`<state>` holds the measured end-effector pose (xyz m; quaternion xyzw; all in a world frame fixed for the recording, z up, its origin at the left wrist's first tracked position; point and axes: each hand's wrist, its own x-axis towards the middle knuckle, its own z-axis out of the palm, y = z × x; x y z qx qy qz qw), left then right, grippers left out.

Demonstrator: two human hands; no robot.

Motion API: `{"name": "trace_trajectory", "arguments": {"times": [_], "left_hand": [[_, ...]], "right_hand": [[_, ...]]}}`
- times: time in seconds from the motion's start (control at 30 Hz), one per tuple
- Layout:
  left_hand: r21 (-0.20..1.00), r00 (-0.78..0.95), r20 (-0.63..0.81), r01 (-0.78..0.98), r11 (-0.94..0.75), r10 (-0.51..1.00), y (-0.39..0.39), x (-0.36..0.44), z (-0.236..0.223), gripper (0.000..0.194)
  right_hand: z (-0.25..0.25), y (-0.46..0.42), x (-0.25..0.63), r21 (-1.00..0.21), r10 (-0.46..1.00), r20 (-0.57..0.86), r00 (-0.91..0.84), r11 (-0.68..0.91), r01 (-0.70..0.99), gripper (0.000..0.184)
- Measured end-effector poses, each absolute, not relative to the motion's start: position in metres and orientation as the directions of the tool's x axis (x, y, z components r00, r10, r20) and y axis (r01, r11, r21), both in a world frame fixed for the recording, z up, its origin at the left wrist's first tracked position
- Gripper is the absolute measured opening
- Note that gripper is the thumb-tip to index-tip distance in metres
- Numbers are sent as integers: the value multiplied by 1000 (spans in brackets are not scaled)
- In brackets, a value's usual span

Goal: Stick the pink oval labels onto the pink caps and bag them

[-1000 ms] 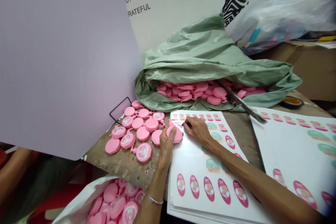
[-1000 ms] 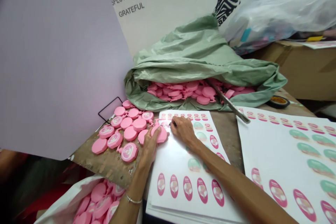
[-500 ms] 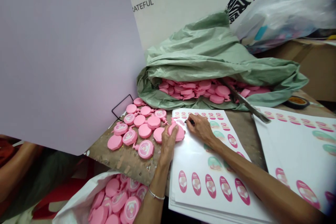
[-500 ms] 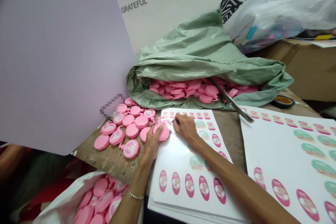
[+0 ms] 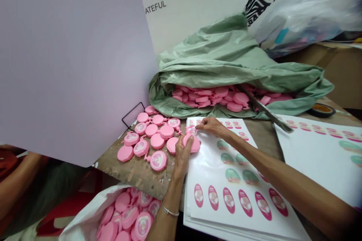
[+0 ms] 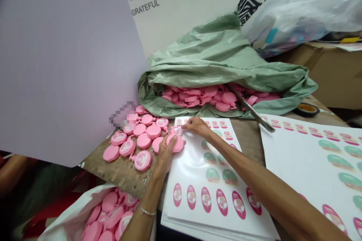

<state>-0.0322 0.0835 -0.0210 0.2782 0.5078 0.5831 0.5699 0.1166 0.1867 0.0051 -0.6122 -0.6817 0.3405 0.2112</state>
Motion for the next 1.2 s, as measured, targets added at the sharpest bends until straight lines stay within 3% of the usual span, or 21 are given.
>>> {"name": "trace_trajectory", "arguments": {"times": [0.17, 0.37, 0.53, 0.67, 0.83, 0.97, 1.2], "left_hand": [[942, -228, -181, -320, 102, 957, 81, -33, -20, 36], [969, -233, -112, -239, 55, 966, 80, -33, -18, 35], [976, -235, -89, -217, 37, 968, 79, -33, -18, 33], [960, -225, -127, -273, 62, 966, 80, -33, -20, 37], [940, -208, -156, -331, 81, 966, 80, -36, -21, 36], [922, -193, -165, -379, 82, 967, 79, -35, -14, 38], [782, -22, -249, -594, 187, 968, 68, -27, 22, 56]], "right_hand": [[17, 197, 129, -758, 978, -91, -185, 53, 650, 52], [14, 175, 132, -608, 990, 64, -125, 139, 782, 29], [1, 160, 118, -554, 989, 45, -143, 144, 820, 22], [1, 176, 113, -628, 987, -51, -155, 89, 773, 25], [8, 199, 120, -791, 965, -149, -213, 13, 611, 45], [23, 189, 133, -878, 977, -69, -202, 36, 477, 55], [46, 116, 138, -928, 950, 107, -294, 201, 312, 42]]}}
